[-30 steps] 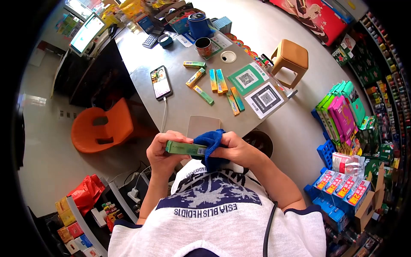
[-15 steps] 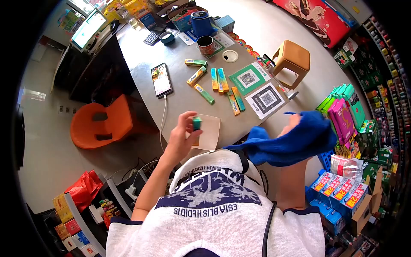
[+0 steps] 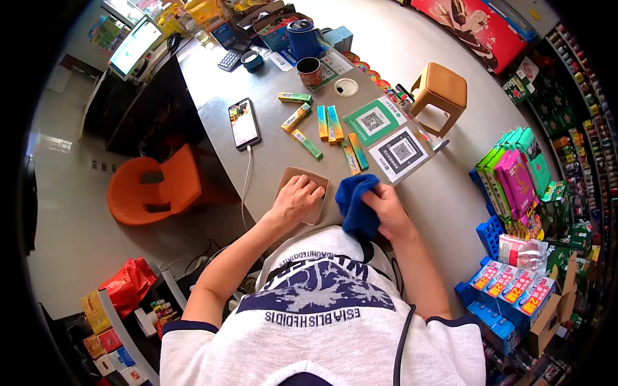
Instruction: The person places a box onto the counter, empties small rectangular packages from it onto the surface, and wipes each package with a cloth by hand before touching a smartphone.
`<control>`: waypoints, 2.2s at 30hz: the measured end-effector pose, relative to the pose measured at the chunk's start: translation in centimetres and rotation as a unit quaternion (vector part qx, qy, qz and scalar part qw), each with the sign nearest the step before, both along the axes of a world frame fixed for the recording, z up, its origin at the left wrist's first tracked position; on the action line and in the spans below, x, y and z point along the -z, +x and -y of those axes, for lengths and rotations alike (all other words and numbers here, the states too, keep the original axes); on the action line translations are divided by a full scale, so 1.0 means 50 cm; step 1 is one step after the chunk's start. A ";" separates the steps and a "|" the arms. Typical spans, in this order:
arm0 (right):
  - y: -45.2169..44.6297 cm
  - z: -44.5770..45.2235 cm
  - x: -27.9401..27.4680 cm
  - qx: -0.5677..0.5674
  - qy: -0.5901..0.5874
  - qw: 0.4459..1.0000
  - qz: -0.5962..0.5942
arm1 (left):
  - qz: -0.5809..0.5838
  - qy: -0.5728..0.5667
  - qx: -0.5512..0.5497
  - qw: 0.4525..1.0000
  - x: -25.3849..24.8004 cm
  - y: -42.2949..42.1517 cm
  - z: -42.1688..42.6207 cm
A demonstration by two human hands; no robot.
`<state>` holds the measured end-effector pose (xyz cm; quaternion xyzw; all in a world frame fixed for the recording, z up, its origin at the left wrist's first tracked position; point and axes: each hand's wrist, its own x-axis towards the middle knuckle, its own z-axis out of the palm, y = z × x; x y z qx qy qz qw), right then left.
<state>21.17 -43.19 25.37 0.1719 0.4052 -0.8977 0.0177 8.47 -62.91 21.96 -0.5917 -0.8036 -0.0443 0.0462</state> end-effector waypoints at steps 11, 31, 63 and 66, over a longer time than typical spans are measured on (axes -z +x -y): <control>-0.052 0.068 0.047 -0.133 0.477 0.863 0.103 | 0.044 0.137 -0.150 0.978 -0.052 -0.052 0.044; -0.074 0.083 0.062 -0.175 0.527 0.829 0.070 | 0.006 0.106 -0.112 0.988 -0.065 -0.069 0.032; -0.070 0.094 0.067 -0.182 0.545 0.817 0.041 | 0.215 -0.144 -0.148 0.955 -0.085 -0.028 0.018; -0.069 0.095 0.079 -0.176 0.545 0.818 0.039 | 0.174 -0.175 -0.124 0.961 -0.084 -0.019 0.025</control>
